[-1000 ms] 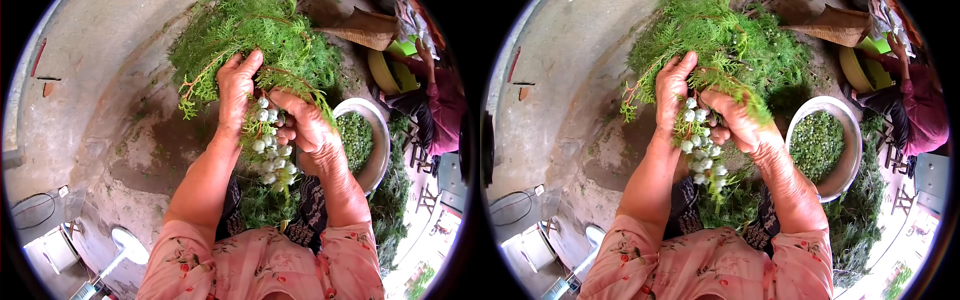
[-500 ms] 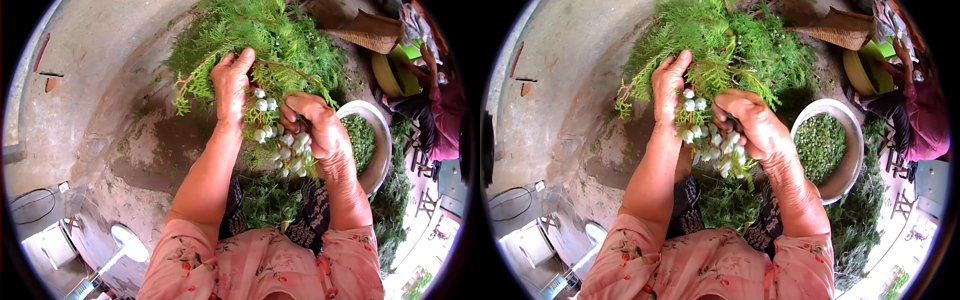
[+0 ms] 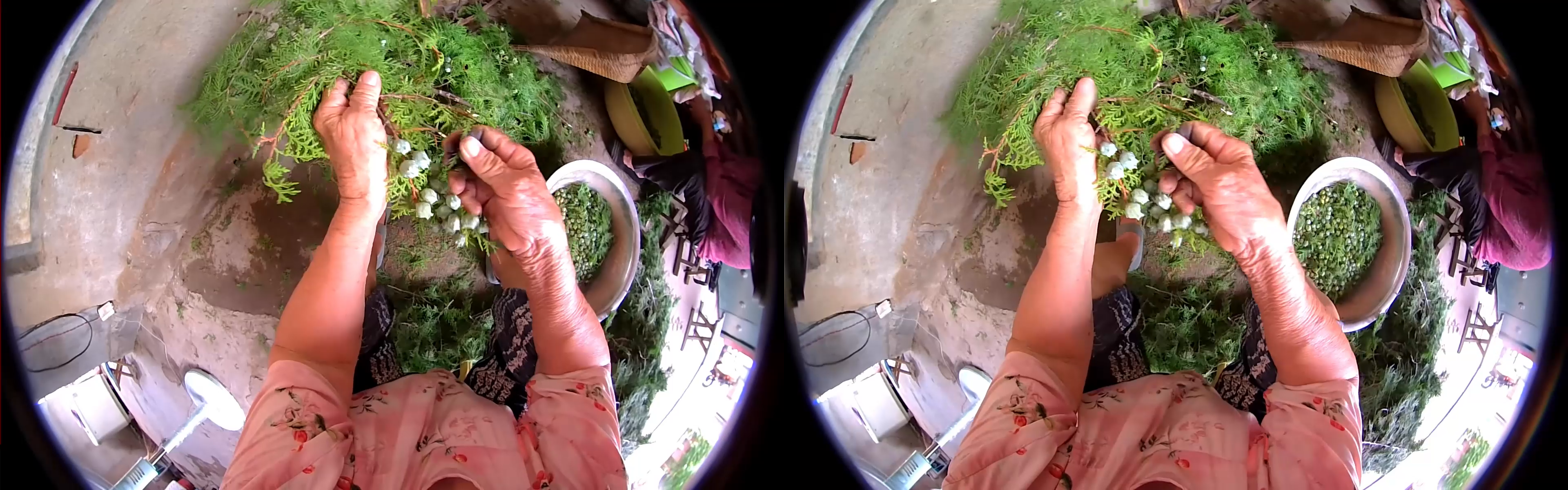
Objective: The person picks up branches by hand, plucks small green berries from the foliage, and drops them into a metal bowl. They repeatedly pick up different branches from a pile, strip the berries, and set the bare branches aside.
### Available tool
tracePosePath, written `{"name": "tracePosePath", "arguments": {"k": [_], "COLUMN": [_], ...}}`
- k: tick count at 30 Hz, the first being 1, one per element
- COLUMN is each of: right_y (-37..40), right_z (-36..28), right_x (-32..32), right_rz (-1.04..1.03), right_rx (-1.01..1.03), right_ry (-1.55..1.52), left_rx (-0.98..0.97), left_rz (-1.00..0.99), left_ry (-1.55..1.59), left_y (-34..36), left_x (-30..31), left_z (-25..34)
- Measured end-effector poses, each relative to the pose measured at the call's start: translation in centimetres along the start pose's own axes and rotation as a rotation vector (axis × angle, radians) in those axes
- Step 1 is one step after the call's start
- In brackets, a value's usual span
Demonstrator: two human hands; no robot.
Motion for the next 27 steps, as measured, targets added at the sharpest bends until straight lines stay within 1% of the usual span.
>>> {"name": "tracePosePath", "arguments": {"k": [2,3,4,5,6,7,8,9,10,11,12,13,14,16,17,18,20,21,22,24,25,26,27], "right_y": [-0.1,0.1,0.3,0.6,0.9,1.0,1.2,1.7,2.2,2.2,1.6,1.2,1.3,0.2,0.0,-0.1,0.4,1.0,1.3,1.4,1.3,1.4,1.5], "right_z": [0.0,-0.2,-1.3,-1.7,-2.2,-2.4,-2.5,-3.0,-3.4,-3.3,-2.7,-2.1,-2.3,0.5,0.2,0.4,-1.1,-1.9,-1.8,-1.8,-1.7,-1.8,-1.9], "right_x": [-0.6,-1.1,-1.8,-2.5,-3.1,-3.2,-3.7,-4.4,-4.9,-4.8,-4.4,-4.2,-4.1,-3.2,-3.0,-3.1,-3.7,-4.4,-4.5,-4.4,-4.5,-4.5,-4.5], "right_rz": [-0.028,-0.06,-0.056,-0.054,-0.054,-0.03,-0.009,0.001,0.011,0.011,-0.046,-0.101,-0.101,-0.208,-0.192,-0.194,-0.155,-0.111,-0.098,-0.063,-0.063,-0.036,-0.009], "right_rx": [0.05,0.087,0.227,0.313,0.398,0.573,0.609,0.693,0.778,0.778,0.705,0.632,0.631,0.161,0.175,0.175,0.453,0.548,0.616,0.6,0.599,0.622,0.645], "right_ry": [0.063,0.105,0.276,0.364,0.452,0.731,0.839,0.896,0.953,0.952,0.861,0.769,0.769,0.28,0.313,0.313,0.524,0.717,0.731,0.699,0.698,0.734,0.77], "left_rx": [0.02,-0.012,-0.045,-0.086,-0.135,-0.062,0.012,0.061,0.061,0.086,0.111,0.058,0.059,0.085,0.15,0.15,0.114,0.087,0.087,0.138,0.107,0.107,0.058], "left_rz": [-0.021,-0.01,0.002,-0.013,0.003,-0.008,-0.017,-0.036,-0.035,-0.021,-0.006,0.009,0.01,0.04,0.015,0.017,0.119,0.175,0.177,0.061,0.071,0.07,0.073], "left_ry": [-0.002,-0.059,-0.116,-0.035,-0.041,0.037,0.114,0.216,0.215,0.159,0.103,0.106,0.105,0.031,0.006,0.006,-0.122,-0.147,-0.148,-0.024,-0.095,-0.097,-0.106], "left_y": [0.6,0.8,0.9,1.1,1.2,1.2,1.2,1.1,1.1,1.1,1.1,0.9,0.8,0.7,1.0,0.9,0.7,0.3,0.3,0.6,0.7,0.6,0.5], "left_x": [-0.6,-0.6,-0.6,-1.1,-1.0,-1.2,-1.4,-1.7,-1.6,-1.3,-1.1,-1.0,-0.9,-0.4,-0.4,-0.4,0.6,1.1,1.5,0.3,0.3,0.3,0.3], "left_z": [0.1,0.4,0.7,0.7,0.6,-0.5,-1.3,-1.9,-1.8,-1.5,-1.4,-1.1,-1.3,-1.6,-1.6,-1.8,-2.6,-3.2,-3.8,-2.6,-2.0,-2.1,-1.9]}}
Point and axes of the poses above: each hand's wrist, its own y-axis away from the middle knuckle, its own x-axis out of the back of the hand, z = x × y, the point moved 9 cm from there along -y, towards the middle knuckle
